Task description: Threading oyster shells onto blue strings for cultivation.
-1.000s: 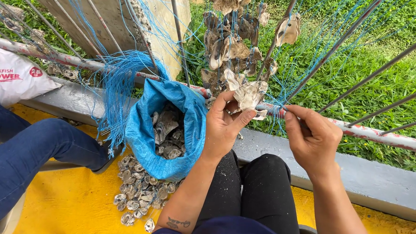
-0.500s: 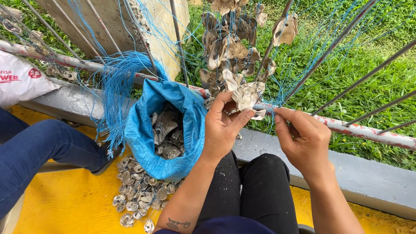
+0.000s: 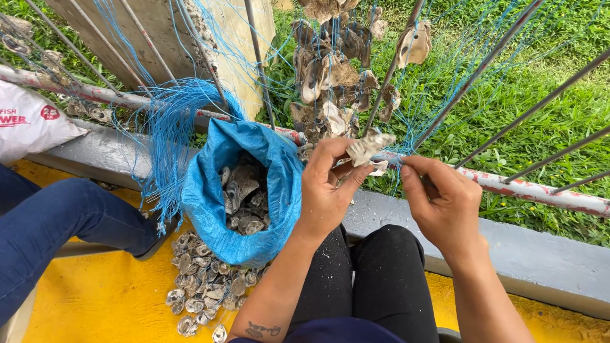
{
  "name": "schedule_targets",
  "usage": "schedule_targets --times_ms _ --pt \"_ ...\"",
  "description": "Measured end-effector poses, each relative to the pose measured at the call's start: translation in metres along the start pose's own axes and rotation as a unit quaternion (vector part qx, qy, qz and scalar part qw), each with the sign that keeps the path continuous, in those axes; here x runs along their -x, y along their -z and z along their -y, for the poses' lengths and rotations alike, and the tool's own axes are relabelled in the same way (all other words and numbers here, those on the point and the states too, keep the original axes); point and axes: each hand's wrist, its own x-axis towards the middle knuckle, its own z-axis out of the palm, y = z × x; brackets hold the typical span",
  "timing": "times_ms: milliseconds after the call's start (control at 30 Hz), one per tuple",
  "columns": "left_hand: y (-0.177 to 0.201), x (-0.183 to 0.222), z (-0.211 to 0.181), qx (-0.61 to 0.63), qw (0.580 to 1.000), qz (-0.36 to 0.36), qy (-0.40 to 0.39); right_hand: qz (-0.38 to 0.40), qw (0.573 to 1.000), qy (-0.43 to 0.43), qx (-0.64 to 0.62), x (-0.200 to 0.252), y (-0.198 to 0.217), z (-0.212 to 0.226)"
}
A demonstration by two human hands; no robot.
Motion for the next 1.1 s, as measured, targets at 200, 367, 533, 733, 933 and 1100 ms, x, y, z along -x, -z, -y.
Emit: schedule_targets --times_ms 200,367,533,733,933,1100 --pt "-0.003 0.001 -0.016 -0.215 0.967 0.036 -0.135 0.033 0.953 -0.103 -0.284 0.01 -0.011 -0.032" --pt "-0.008 0.004 -0.01 -0.229 0.954 0.082 -0.175 0.068 0.89 -0.217 -0.395 0.015 -0.005 -0.043" --pt "-0.014 0.004 0.0 -0.226 0.94 0.122 -0.224 0.119 0.968 -0.027 -0.219 0.005 -0.001 -0.039" --pt "-0.019 0.01 0.009 -0.24 0.933 0.171 -0.206 0.108 0.888 -0.217 -0.39 0.018 -0.009 -0.072" --pt "-0.029 0.013 0.018 -0.287 0.921 0.208 -0.162 0.113 0.822 -0.337 -0.445 0.02 -0.007 -0.078" --pt "-0.034 0.012 0.013 -0.315 0.906 0.218 -0.181 0.086 0.794 -0.325 -0.507 0.028 -0.012 -0.092"
